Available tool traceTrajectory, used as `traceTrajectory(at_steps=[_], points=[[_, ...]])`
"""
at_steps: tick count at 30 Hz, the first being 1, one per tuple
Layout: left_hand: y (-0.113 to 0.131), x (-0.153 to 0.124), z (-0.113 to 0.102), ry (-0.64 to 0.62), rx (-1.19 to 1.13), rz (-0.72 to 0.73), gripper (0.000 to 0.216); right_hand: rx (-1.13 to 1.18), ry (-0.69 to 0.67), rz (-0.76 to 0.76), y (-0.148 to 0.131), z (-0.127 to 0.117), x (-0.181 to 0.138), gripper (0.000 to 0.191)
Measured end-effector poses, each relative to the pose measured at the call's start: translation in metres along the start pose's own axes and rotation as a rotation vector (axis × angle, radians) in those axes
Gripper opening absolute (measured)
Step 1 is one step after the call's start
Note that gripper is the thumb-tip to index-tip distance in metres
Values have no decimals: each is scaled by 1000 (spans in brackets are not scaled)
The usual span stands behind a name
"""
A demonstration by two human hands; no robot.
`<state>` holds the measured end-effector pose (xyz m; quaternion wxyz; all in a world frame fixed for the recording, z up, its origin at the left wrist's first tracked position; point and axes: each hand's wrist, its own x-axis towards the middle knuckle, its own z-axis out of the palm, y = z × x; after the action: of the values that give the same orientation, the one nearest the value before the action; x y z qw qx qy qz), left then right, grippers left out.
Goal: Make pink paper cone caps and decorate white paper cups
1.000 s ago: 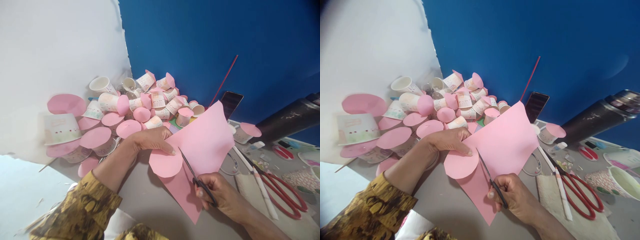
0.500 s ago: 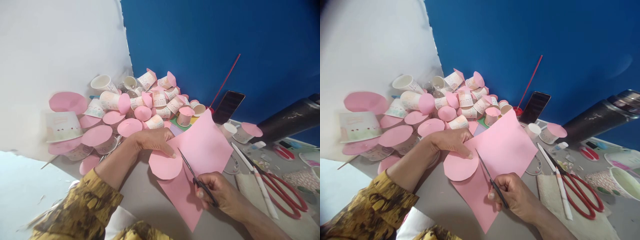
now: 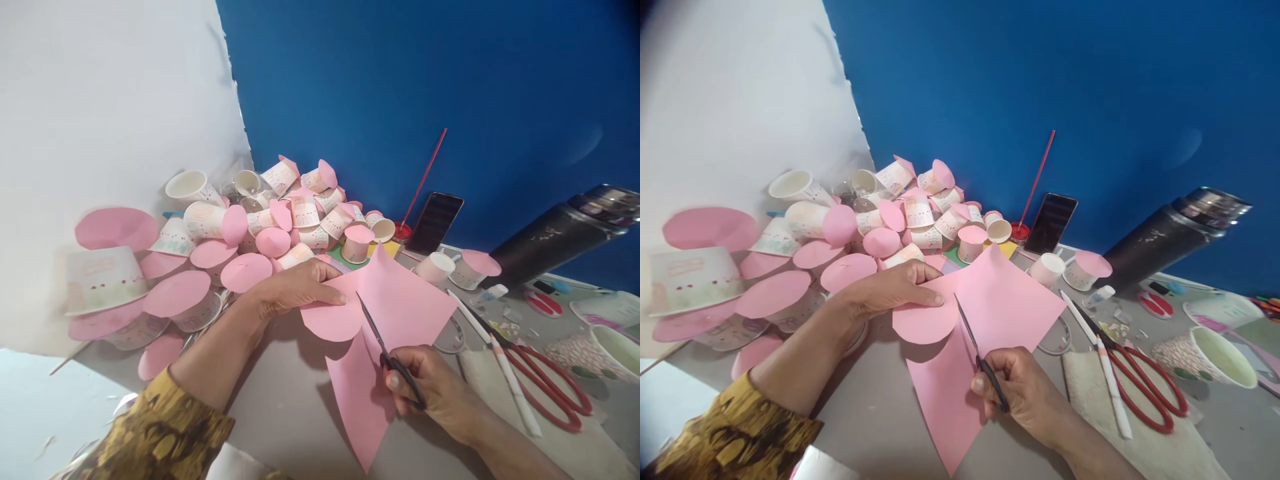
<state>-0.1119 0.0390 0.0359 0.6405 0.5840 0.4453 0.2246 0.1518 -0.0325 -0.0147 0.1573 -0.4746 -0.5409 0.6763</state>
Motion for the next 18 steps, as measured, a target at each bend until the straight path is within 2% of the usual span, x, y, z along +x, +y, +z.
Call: traceTrajectory(at_steps=[5,18], points=[[2,-2,2,24,52,6,20,-13,-20,-27,3,-1,0,68],[3,-2,-1,-52,102,29,24,-48,-31,-50,5,-3,1,64]])
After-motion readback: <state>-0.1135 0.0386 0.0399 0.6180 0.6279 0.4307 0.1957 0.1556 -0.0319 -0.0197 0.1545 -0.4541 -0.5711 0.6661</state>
